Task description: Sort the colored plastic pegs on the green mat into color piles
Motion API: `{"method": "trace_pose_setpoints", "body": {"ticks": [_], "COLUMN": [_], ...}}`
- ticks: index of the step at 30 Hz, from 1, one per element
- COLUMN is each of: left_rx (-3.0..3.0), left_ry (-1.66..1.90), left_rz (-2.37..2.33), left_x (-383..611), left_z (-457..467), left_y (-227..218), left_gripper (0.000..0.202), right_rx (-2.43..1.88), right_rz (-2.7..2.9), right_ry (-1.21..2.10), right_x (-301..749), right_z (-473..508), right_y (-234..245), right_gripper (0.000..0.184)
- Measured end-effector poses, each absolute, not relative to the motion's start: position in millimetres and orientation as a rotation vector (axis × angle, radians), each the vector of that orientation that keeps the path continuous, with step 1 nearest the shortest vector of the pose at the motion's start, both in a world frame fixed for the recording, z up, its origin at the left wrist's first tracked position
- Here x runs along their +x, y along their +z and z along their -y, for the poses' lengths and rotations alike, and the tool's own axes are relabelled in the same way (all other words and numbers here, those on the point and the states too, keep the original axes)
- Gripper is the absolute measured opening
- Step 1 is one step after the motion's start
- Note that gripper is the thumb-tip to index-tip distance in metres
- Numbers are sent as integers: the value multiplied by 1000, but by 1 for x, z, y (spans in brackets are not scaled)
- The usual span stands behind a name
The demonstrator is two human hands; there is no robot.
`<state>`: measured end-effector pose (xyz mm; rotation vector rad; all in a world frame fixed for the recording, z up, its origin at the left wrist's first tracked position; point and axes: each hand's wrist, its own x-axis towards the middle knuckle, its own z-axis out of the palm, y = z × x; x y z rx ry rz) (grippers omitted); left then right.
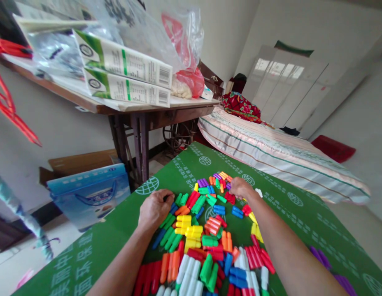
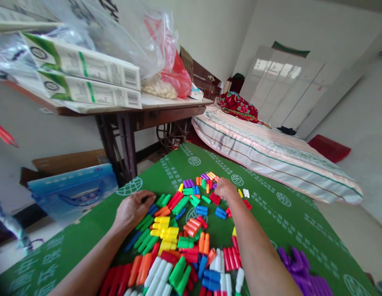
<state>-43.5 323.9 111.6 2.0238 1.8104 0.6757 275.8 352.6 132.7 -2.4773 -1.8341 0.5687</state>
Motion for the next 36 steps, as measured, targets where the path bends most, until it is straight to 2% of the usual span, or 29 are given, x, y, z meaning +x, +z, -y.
{"method": "trace_pose_setpoints", "body": {"ticks": [18, 26, 30, 36], "left_rx": [1989, 1982, 1974, 1988], "left_ry": [730, 715, 716, 758], "left_rz": [-1786, -1795, -1799, -1761], "left_x": [-42, -44, -45, -46], "left_z": [-322, -321, -321, -322], "left_y": [110, 113, 113, 105], "left_gripper": [30, 27, 27, 26], "right_rx": [-2614, -2391, -2412, -2504], "right_rz": [1811, 1805, 1847, 1952], "right_ry": [376, 188, 179, 321], "right_x": [261, 256, 241, 223], "right_z": [-354, -382, -404, -422], "right_y": [151, 157, 155, 159], "right_gripper": [8, 30, 32, 17]}}
